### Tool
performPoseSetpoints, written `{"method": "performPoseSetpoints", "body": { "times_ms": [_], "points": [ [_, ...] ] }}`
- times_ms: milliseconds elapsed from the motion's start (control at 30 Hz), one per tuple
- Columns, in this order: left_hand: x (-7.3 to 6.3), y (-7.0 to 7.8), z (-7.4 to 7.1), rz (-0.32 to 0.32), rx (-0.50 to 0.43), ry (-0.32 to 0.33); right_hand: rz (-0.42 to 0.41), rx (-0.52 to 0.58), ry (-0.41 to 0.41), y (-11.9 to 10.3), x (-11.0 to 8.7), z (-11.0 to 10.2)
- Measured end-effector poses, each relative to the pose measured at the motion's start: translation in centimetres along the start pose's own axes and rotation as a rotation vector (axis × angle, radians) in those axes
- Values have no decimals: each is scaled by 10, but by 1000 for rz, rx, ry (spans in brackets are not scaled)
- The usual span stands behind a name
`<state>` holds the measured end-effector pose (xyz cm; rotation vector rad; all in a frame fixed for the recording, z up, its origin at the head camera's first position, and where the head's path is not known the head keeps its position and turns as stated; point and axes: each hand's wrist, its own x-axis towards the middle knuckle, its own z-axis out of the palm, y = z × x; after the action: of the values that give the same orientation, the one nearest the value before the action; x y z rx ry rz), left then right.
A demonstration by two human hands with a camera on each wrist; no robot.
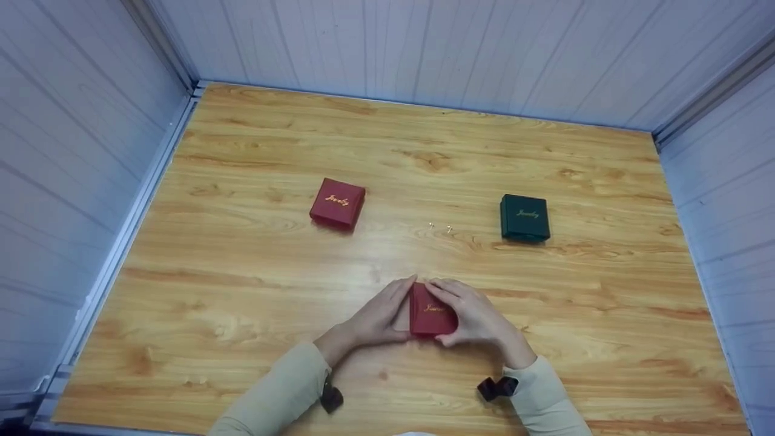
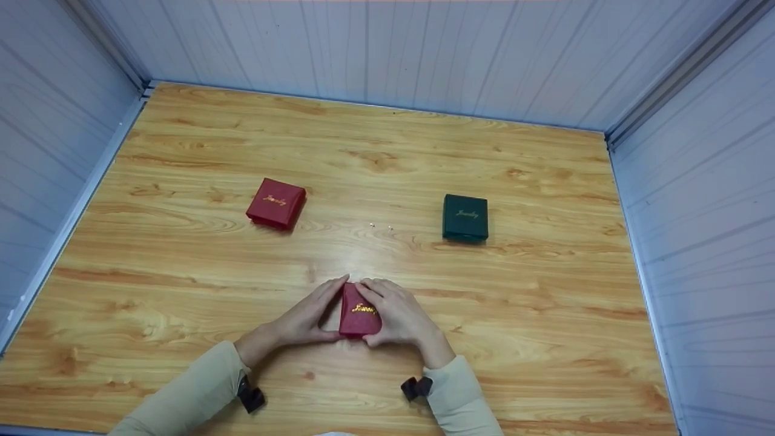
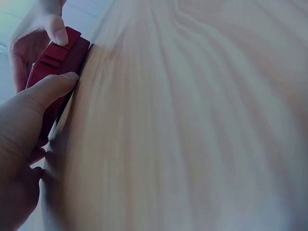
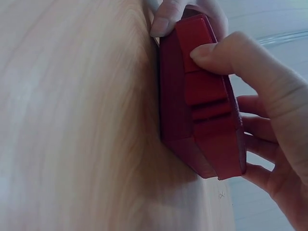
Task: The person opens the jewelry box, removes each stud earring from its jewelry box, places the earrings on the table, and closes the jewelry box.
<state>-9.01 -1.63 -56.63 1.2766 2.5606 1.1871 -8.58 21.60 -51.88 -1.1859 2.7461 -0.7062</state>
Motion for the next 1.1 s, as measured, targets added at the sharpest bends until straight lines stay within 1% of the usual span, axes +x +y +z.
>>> {"method": "performPoseSetpoints", "body": {
  "times_ms": [200,367,700,867,1100],
  "points": [
    [1,-1,0,-7,-16,-4,19,-7,-20,0,1,-2],
    [2,0,-1,-12,-24,-9,46,23,-34,0,1,-3],
    [1,-2,-1,23,-11,15,-26,-8,-20,-2,4,0],
    [0,-2,-1,33,-7,24,-30,-10,-12,-6,5,1],
    [0,-1,0,11,-15,18,-25,-17,-7,-10,7,4]
  ]
}}
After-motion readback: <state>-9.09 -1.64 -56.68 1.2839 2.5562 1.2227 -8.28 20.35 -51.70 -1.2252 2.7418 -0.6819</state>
